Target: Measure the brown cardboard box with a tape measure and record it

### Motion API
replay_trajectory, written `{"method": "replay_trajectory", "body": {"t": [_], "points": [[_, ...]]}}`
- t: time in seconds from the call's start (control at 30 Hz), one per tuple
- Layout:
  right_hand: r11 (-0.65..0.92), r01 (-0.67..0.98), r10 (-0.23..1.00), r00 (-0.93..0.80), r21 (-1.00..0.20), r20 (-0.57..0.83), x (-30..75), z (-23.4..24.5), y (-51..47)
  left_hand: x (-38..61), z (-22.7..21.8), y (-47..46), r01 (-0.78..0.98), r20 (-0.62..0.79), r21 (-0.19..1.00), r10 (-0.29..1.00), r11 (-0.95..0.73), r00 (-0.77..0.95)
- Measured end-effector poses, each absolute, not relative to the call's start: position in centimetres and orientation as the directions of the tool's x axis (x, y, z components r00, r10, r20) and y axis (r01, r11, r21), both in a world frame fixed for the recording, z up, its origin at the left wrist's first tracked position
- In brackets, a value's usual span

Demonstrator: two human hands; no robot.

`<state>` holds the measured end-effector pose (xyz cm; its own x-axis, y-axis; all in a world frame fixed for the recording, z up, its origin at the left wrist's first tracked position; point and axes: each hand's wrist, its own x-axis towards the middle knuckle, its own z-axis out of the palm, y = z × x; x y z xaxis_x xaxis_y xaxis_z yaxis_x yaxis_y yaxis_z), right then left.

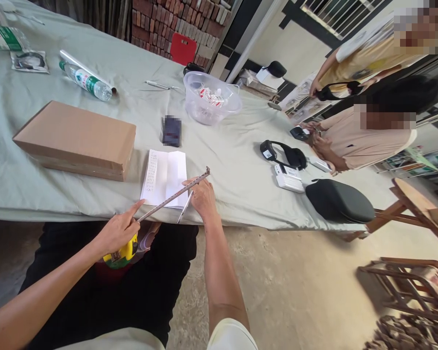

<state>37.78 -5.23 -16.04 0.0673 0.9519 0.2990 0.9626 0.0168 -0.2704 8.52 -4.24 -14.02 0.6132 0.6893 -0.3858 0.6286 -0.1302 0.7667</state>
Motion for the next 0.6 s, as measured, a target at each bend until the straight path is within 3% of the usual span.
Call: {"method": "replay_trajectory", "body": {"t": [0.13, 0.37, 0.6], "points": [[-0.022, 0.973, 0.935, 0.101, -0.231, 0.339, 37.3, -14.5, -5.8, 8.3, -14.0, -4.3, 0.609, -0.365, 0.780, 0.683, -0.146, 0.632], [0.165, 0.912, 0.831, 0.077, -0.376, 0.551, 35.8, -11.9, -6.5, 8.2, -13.7, -4.2, 0.593, -0.369, 0.796, 0.675, -0.127, 0.639], [0.336, 0.755, 0.807, 0.078, -0.563, 0.586, 34.3, -13.3, -6.6, 7.8, -13.3, -4.1, 0.577, -0.387, 0.813, 0.663, -0.083, 0.641]]}}
